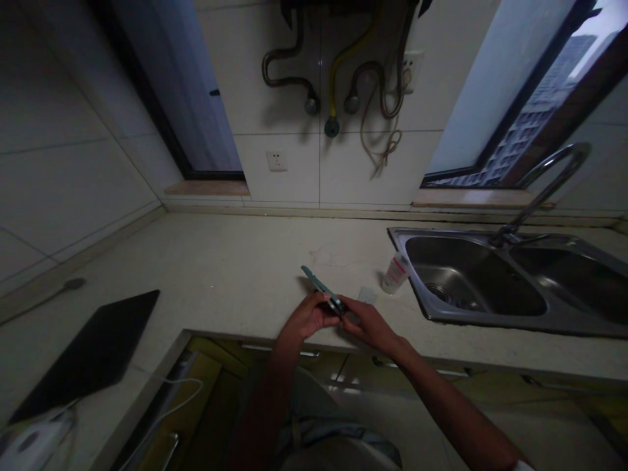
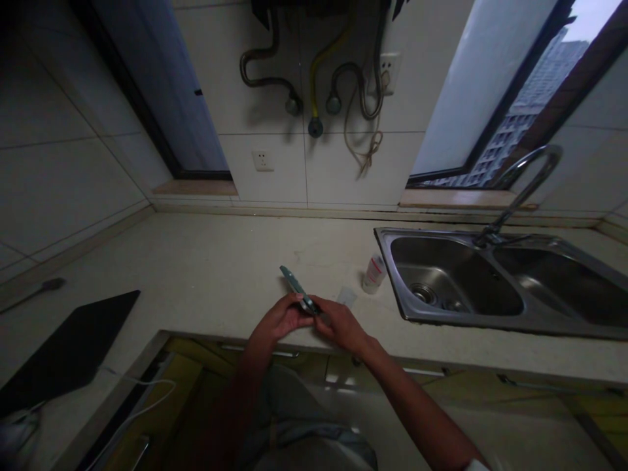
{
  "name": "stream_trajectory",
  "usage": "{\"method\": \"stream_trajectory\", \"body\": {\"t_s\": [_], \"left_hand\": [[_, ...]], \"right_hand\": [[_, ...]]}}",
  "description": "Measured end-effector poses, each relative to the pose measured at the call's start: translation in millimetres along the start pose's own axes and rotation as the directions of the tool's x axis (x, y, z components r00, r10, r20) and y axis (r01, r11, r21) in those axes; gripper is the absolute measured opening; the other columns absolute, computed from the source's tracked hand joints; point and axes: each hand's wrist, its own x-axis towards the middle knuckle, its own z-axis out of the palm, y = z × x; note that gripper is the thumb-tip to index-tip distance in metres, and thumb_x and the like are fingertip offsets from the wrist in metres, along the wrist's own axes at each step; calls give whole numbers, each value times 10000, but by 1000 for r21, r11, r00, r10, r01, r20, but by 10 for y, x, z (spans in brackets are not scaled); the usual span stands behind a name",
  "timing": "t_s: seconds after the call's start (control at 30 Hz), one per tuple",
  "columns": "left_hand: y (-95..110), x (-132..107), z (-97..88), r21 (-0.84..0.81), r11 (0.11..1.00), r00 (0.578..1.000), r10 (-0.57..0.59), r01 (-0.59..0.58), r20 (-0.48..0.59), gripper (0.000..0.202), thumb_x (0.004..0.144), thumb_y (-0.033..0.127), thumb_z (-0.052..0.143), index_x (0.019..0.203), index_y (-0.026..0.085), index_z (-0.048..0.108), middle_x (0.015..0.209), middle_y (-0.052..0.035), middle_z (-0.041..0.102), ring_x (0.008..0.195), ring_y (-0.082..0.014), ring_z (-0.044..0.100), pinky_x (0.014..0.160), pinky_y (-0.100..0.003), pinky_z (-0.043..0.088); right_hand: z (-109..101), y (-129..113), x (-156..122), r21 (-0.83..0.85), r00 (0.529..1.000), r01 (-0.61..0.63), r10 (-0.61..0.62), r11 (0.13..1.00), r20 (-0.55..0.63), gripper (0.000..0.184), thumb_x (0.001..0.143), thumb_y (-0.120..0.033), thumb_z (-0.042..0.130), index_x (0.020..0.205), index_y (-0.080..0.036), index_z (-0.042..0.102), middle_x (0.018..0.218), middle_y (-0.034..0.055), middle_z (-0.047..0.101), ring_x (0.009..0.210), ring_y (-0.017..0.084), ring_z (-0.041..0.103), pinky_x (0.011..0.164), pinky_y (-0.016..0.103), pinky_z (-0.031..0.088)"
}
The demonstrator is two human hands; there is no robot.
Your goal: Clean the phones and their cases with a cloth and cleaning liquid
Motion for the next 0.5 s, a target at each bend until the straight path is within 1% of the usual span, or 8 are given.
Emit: {"method": "stream_trajectory", "body": {"t_s": [0.1,0.23,0.3,0.4,0.5], "left_hand": [[0,21,3,-25,1000,1000,-4,4,-20,258,702,291,757,867,130,642,869,-97,705,791,-200,667,801,-382,549],[-1,34,21,-101,994,994,-48,37,-102,239,758,321,714,863,126,626,820,-89,709,745,-193,682,761,-344,553],[-6,24,44,-124,992,991,-40,24,-128,226,771,313,702,867,128,616,804,-81,712,721,-190,687,747,-338,559],[-9,-3,95,-141,990,991,-40,22,-130,205,781,288,694,873,129,603,794,-81,716,686,-182,687,720,-320,562],[-6,-21,156,-172,985,988,-56,30,-145,198,783,273,691,882,129,597,791,-80,714,677,-183,687,708,-316,563]], "right_hand": [[-20,-43,41,-9,997,76,-76,997,-6,560,851,-130,511,1405,-205,484,1296,130,656,1147,259,647,976,413,510],[-4,-99,81,-64,995,103,-103,993,12,651,794,-65,494,1431,-187,439,1359,151,607,1207,276,607,994,434,501],[14,-100,82,-93,996,84,-81,992,29,644,799,-66,493,1429,-183,429,1319,157,631,1155,277,636,953,428,523],[41,-74,70,-156,998,44,-37,987,47,604,804,-79,506,1396,-181,448,1212,150,683,1034,267,678,873,395,549],[69,-46,55,-219,1000,15,-12,976,17,549,815,-109,524,1357,-178,474,1142,146,703,972,264,689,828,372,550]]}}
